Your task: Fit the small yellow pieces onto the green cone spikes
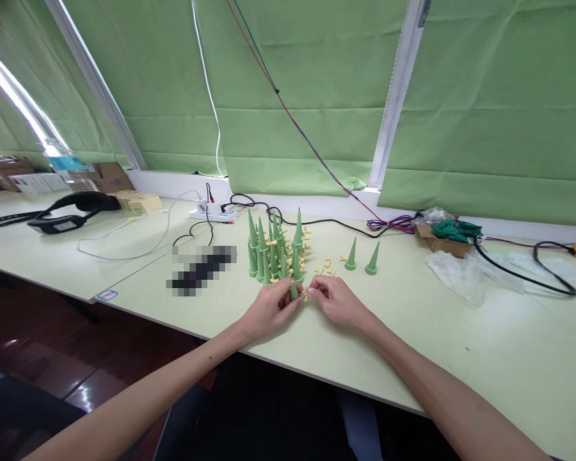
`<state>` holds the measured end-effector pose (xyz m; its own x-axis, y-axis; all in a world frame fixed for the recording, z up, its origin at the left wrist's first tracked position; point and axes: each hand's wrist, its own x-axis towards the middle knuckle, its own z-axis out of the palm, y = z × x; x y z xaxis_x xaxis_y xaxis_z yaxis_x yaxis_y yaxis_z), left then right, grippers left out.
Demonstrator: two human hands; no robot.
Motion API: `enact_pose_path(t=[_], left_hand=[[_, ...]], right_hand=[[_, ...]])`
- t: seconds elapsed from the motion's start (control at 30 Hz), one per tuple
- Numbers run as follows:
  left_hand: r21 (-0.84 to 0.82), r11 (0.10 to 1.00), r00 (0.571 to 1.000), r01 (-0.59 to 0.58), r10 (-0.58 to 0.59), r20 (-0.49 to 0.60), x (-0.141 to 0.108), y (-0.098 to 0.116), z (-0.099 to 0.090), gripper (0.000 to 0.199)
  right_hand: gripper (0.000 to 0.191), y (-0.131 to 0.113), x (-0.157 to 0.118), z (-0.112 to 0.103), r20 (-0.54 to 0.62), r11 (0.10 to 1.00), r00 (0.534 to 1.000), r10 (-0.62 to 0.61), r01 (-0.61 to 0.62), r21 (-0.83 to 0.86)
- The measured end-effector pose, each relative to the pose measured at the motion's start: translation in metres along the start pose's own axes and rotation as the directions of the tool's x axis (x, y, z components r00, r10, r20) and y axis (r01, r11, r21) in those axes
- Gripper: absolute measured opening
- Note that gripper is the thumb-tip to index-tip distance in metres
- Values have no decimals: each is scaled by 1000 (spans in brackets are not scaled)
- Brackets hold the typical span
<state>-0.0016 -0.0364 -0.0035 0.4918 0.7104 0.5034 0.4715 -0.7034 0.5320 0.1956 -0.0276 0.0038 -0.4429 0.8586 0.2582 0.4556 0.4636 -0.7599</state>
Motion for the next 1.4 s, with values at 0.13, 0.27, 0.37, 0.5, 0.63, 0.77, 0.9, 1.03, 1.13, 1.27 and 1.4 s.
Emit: enact_pose_path(t=[0.13,0.27,0.37,0.5,0.63,0.77,0.9,1.03,1.13,1.27,1.4], left_hand=[[0,1000,1000,-24,24,14,0,0,0,17],[8,999,998,-49,49,29,0,0,0,16],[14,998,998,-62,62,34,0,-1,1,15],[20,996,996,-81,81,31,0,0,0,14],[15,995,994,-99,98,37,0,1,0,13],[24,995,994,-98,97,41,-1,1,0,13],[29,998,998,-52,51,36,0,1,1,12],[-13,999,999,53,-53,4,0,1,0,9],[-46,993,994,112,-111,21,0,3,-1,9],[-86,982,985,168,-163,65,0,4,-2,14],[-122,982,987,146,-135,89,0,6,-3,22]], right_hand=[[36,2,2,2,-9,995,999,-37,36,-92],[41,2,2,4,2,993,1000,-10,11,-115],[43,1,2,5,0,992,1000,18,-18,-129],[43,-1,2,6,-6,990,999,39,-39,-138],[44,-1,3,6,-5,990,998,55,-55,-128],[45,0,4,7,-8,989,997,73,-74,-126],[45,0,4,9,-57,983,997,52,-61,-173],[44,-2,2,8,-199,970,980,-18,-31,-240],[41,-7,0,5,-287,977,955,-81,19,-212],[29,-13,-4,6,-265,973,943,-201,161,-163],[16,-12,-8,12,-208,923,920,-333,272,-273]])
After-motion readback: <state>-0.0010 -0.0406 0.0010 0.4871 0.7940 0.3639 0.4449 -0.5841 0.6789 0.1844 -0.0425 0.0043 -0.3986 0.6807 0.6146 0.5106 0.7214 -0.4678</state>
